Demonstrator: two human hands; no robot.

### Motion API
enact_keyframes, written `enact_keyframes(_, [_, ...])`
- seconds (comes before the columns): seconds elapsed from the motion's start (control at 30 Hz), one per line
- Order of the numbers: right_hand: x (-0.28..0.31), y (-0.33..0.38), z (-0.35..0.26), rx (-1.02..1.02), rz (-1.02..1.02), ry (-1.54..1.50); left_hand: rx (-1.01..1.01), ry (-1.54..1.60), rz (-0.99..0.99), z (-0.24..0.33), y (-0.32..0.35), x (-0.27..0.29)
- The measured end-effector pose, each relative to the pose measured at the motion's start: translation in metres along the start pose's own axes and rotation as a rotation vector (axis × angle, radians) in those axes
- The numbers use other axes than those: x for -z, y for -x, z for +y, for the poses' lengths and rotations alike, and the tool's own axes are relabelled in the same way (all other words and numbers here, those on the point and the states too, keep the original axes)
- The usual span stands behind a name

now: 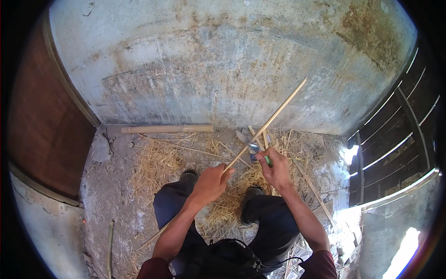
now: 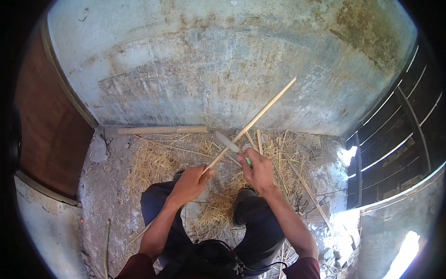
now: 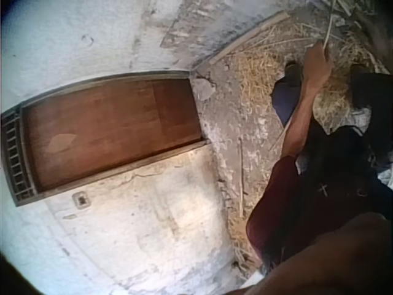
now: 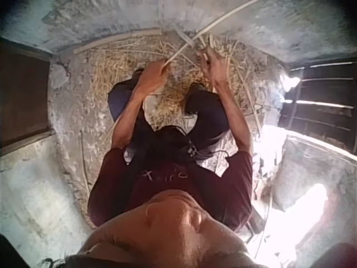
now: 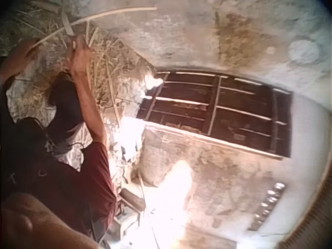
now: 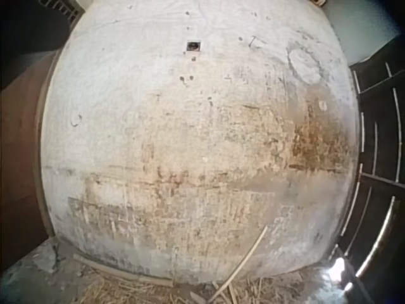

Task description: The person whittles a long bamboo strip using a small knife, shaving off thin layers from the surface while seated.

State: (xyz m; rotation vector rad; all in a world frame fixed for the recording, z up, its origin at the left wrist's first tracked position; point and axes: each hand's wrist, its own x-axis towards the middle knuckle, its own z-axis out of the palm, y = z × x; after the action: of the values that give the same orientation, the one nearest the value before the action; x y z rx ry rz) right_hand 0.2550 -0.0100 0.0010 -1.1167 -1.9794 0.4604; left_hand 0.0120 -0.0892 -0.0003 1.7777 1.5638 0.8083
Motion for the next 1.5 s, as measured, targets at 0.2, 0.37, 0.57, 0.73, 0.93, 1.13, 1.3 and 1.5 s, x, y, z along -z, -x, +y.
enact_keyframes(0.2, [0.004,-0.001,0.011,0.168,0.055,-0.023,-0.005,-0.107,0.059,0.014,0.016,-0.004])
enact_keyframes(0.37, [0.003,0.007,0.013,0.337,0.056,0.045,-0.005,-0.177,0.108,0.015,0.031,-0.015])
enact_keyframes(0.57, [0.025,0.000,0.021,0.150,0.167,0.077,0.000,-0.246,0.097,0.020,0.056,-0.018])
enact_keyframes(0.73, [0.024,0.010,0.002,0.228,0.148,-0.028,0.027,-0.131,0.100,0.019,0.068,-0.011])
enact_keyframes(0.93, [0.012,0.014,0.008,0.072,0.126,-0.291,-0.147,0.158,0.015,-0.005,0.071,-0.006])
enact_keyframes(1.13, [0.020,0.009,-0.001,-0.250,0.103,-0.428,0.329,0.754,-0.378,-0.019,0.075,0.013])
enact_keyframes(1.3, [0.025,0.010,0.014,-0.295,0.087,-0.531,0.364,0.936,-0.466,-0.016,0.079,0.022])
enact_keyframes(1.5, [0.028,0.009,0.016,-0.359,-0.061,-0.751,0.354,0.944,-0.517,-0.008,0.078,0.020])
